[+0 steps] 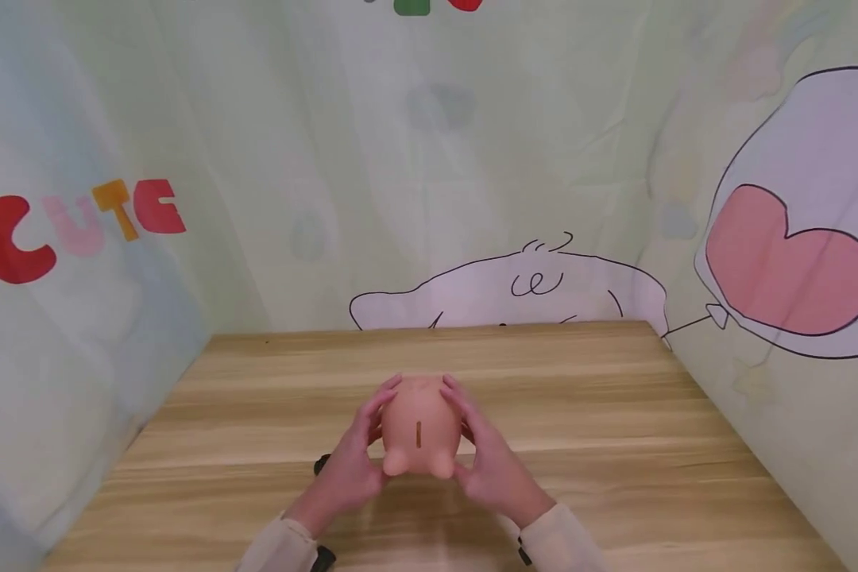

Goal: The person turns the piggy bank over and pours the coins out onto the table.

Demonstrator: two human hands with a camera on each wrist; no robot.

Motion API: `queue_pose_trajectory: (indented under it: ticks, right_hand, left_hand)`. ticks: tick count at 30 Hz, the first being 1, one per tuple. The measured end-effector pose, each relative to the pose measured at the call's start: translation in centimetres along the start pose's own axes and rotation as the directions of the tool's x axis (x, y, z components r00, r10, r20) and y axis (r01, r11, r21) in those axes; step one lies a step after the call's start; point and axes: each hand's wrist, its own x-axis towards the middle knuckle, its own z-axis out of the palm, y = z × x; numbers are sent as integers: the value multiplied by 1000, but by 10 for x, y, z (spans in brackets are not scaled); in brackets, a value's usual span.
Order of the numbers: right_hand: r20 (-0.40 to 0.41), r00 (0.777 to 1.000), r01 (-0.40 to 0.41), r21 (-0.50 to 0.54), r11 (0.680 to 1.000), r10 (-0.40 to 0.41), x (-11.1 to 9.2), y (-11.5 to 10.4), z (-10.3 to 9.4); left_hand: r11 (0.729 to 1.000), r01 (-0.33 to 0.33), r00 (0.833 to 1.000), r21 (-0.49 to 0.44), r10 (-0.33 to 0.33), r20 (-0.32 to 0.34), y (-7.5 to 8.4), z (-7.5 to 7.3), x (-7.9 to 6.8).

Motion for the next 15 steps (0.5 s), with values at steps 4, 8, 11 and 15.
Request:
queue_pose_trajectory:
  ticks: [4,8,11,15]
  right_hand:
    - [-8,999,-42,1,999,42,-1,1,2]
    - [3,997,-76,26,997,76,0,0,-2]
    - [43,993,-117,88,989,113,-1,2,-7]
    - [105,974,-218,184,958,202,-3,6,-11]
  left_hand:
    - [1000,4,1000,11,-4,3,-9,2,-4]
    - [999,35,999,17,-35,23,-27,6,-5]
    - [994,105,993,-21,-104,57,-36,6,-6]
    - [942,301,949,-150,-279,148,-39,-1,-8]
